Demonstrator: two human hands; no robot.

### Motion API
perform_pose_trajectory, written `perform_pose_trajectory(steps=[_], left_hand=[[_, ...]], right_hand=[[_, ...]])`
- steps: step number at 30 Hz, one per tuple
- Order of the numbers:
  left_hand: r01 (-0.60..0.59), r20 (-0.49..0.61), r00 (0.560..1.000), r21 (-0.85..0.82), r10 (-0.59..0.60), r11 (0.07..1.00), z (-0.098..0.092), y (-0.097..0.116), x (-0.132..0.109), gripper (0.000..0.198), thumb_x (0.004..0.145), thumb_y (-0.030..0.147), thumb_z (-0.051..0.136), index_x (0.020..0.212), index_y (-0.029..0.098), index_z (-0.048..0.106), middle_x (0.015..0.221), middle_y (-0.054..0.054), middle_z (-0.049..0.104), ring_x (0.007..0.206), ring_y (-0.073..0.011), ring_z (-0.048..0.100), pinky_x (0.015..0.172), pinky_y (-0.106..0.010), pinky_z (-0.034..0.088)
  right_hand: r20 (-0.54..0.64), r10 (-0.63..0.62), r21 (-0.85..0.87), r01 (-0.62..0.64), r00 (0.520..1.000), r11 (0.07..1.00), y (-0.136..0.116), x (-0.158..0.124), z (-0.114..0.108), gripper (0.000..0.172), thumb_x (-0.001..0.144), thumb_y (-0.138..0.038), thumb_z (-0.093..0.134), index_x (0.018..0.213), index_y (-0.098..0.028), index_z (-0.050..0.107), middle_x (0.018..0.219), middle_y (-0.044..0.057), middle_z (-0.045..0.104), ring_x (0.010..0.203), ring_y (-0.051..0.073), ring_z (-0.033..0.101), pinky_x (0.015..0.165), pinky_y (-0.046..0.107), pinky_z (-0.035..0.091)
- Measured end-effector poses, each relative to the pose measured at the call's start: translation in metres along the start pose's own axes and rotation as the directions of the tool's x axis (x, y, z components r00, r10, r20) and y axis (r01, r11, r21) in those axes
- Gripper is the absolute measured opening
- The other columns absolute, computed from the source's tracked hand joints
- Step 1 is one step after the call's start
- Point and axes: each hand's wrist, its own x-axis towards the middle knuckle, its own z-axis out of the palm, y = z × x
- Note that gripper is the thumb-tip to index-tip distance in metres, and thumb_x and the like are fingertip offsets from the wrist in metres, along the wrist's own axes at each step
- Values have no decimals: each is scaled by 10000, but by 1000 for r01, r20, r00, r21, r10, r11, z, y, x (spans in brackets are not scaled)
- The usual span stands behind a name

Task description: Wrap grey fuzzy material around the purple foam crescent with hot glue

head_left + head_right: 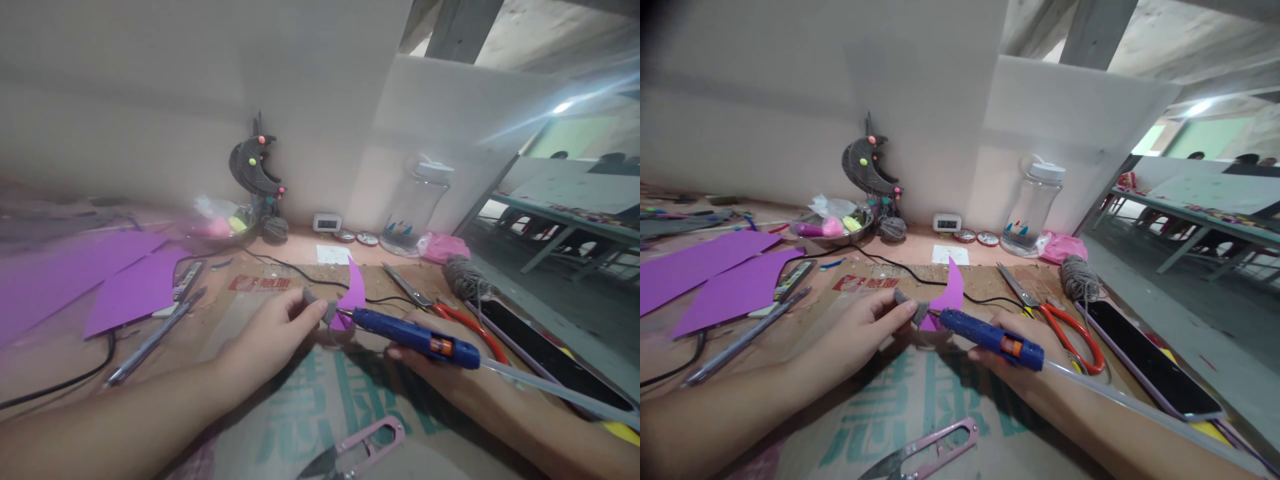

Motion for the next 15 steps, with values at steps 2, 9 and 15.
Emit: perform_pose_trajectory(steps=[2,9,15], left_hand=[[-1,3,1000,1,1,1000,0,0,-1,370,895,526,491,737,196,550,665,12,602,597,-157,538,536,-262,368],[-16,19,1000,48,15,999,-1,3,-1,377,902,531,483,769,189,570,720,-5,633,661,-178,568,583,-278,377],[-9,22,1000,66,7,998,-2,5,-1,372,901,521,493,747,187,549,667,22,567,608,-150,506,558,-263,349]], right_hand=[[49,23,5,-23,999,1000,1,0,-1,223,789,-373,668,641,-228,586,546,-19,596,468,144,561,408,247,440],[36,92,115,-95,995,989,-1,0,0,229,785,-385,648,644,-217,584,571,-12,593,503,144,556,457,250,446],[26,99,91,-101,995,991,8,-2,5,255,778,-430,677,672,-204,628,611,-1,633,534,142,580,481,240,439]])
